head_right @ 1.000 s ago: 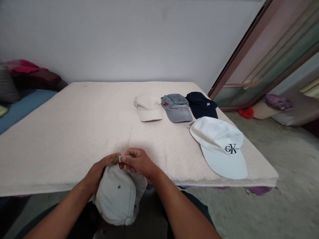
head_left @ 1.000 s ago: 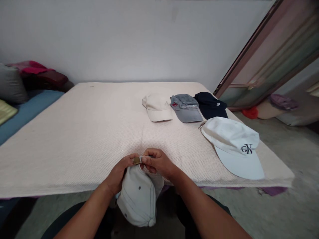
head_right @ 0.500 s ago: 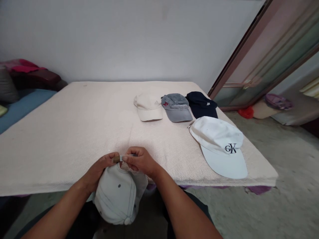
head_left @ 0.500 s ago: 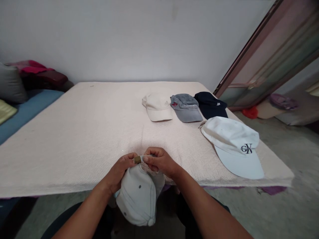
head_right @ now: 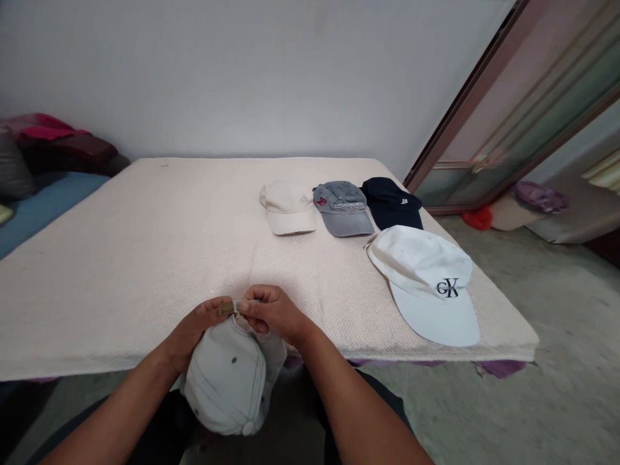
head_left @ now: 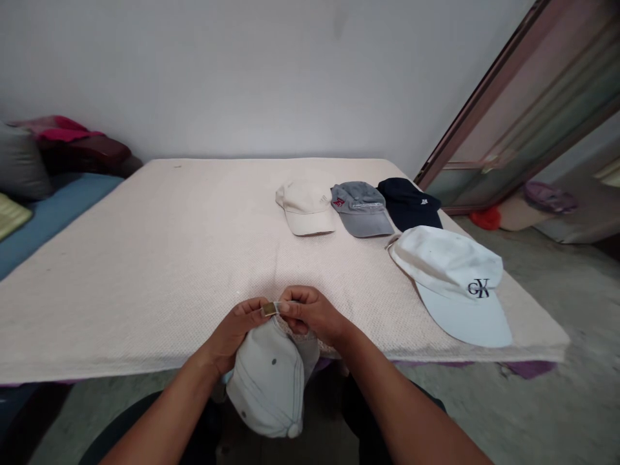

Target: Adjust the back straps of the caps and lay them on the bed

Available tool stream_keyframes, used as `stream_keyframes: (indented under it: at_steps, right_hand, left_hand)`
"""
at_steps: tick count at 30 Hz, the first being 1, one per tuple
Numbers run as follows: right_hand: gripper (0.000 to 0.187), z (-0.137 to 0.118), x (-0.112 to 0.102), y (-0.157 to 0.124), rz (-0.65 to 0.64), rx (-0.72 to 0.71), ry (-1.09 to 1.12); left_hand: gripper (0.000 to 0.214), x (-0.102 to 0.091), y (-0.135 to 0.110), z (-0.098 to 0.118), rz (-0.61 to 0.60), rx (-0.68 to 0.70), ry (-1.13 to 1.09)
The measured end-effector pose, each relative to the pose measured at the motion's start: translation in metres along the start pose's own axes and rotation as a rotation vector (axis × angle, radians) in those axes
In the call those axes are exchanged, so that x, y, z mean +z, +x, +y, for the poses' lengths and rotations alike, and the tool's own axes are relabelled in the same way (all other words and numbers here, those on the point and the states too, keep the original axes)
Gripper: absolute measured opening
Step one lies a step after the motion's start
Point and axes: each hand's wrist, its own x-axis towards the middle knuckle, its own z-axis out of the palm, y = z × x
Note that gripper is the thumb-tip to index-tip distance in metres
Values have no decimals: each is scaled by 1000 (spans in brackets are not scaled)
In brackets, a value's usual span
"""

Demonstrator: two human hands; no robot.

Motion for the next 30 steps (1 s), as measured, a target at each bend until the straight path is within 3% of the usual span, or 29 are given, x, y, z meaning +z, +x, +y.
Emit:
stream_keyframes:
  at_steps: [6, 14, 20, 26, 30]
  right_hand:
    - [30, -2, -3, -2, -22, 29, 12]
    - [27, -3, -5, -1, -84, 68, -5]
    - [29, -2, -2, 0, -37, 57, -5]
    - [29, -3, -3, 0, -82, 81, -20]
    - [26, 0, 0, -1, -66, 35, -31]
  left_hand:
    - [20, 1, -1, 0, 26, 26, 21]
    - [19, 0, -1, -3, -30, 25, 51]
    - [19, 6, -2, -1, -44, 55, 67]
    - [21, 11, -4, 1, -28, 71, 82]
    - [25, 16, -6, 4, -108, 74, 125]
